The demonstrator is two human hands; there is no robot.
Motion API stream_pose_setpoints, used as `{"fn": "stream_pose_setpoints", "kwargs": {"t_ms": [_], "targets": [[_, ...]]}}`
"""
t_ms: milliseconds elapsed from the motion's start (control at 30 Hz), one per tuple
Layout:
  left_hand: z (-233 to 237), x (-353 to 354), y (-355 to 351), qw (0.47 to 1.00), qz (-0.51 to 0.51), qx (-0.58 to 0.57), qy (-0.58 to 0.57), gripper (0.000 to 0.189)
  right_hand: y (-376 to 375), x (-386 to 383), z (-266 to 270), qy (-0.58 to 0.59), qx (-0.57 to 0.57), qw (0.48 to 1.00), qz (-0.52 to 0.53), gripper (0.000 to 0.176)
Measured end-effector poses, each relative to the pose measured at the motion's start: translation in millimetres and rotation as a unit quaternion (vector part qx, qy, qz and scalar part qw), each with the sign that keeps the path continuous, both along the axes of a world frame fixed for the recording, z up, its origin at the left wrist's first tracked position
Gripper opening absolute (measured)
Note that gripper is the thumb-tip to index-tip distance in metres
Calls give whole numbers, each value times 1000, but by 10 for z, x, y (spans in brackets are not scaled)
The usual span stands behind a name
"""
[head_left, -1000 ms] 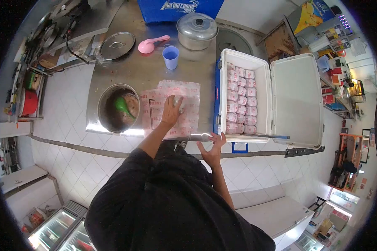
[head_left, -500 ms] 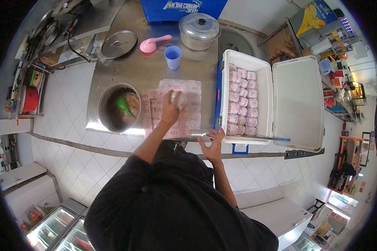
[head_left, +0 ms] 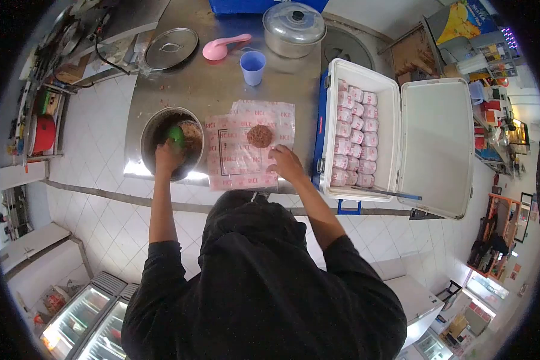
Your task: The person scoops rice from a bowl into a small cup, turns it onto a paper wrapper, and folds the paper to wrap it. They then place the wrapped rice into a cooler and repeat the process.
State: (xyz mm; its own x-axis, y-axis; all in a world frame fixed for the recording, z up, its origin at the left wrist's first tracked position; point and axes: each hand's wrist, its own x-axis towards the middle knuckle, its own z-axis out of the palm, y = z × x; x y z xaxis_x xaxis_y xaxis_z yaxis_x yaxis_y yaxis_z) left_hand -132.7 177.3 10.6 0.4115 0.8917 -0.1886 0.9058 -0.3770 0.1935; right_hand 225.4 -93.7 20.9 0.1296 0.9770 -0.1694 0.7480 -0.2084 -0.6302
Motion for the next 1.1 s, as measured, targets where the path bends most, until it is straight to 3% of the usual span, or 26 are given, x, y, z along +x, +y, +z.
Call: {"fn": "stream_pose_setpoints", "kwargs": {"t_ms": [67, 167, 233, 333, 400, 467, 500, 600, 700, 767, 900, 1100], "targets": [[528, 267, -206, 997, 24, 50, 53, 56, 76, 58, -62, 6, -25, 998, 49, 28], [1163, 645, -462, 969, -41, 213, -121, 49, 130, 107, -226, -2, -47, 995, 85, 21], [1333, 1019, -775, 942, -86, 175, -273, 49, 109, 105, -313, -12, -38, 996, 84, 17], [905, 1398, -1351, 918, -200, 25, -341, 50, 90, 59, -317, -11, -15, 999, 47, 15], [726, 1482, -1536, 931, -263, 8, -251, 61, 90, 51, -243, 3, -38, 999, 5, 14], [249, 1490, -1607, 931, -305, -38, -199, 67, 80, 32, -219, -11, -30, 999, 20, 14], [75, 1432, -1585, 930, -308, -36, -197, 75, 70, 36, -209, -19, -27, 999, 26, 14], [-81, 1281, -1521, 918, -301, -51, -252, 74, 30, 4, -116, -23, -26, 998, 51, 15], [12, 1290, -1545, 911, -334, -31, -241, 69, 63, 15, -489, -43, 18, 999, 28, 19], [-86, 1307, -1564, 909, -344, -9, -236, 58, 31, 39, -546, -14, -19, 999, 31, 26], [-222, 1206, -1495, 900, -387, 34, -198, 42, -157, -165, 179, -104, 107, 989, -6, 37], [-212, 996, -1580, 896, -394, 31, -202, 31, -421, -345, -223, -202, 151, 967, 34, 23]]}}
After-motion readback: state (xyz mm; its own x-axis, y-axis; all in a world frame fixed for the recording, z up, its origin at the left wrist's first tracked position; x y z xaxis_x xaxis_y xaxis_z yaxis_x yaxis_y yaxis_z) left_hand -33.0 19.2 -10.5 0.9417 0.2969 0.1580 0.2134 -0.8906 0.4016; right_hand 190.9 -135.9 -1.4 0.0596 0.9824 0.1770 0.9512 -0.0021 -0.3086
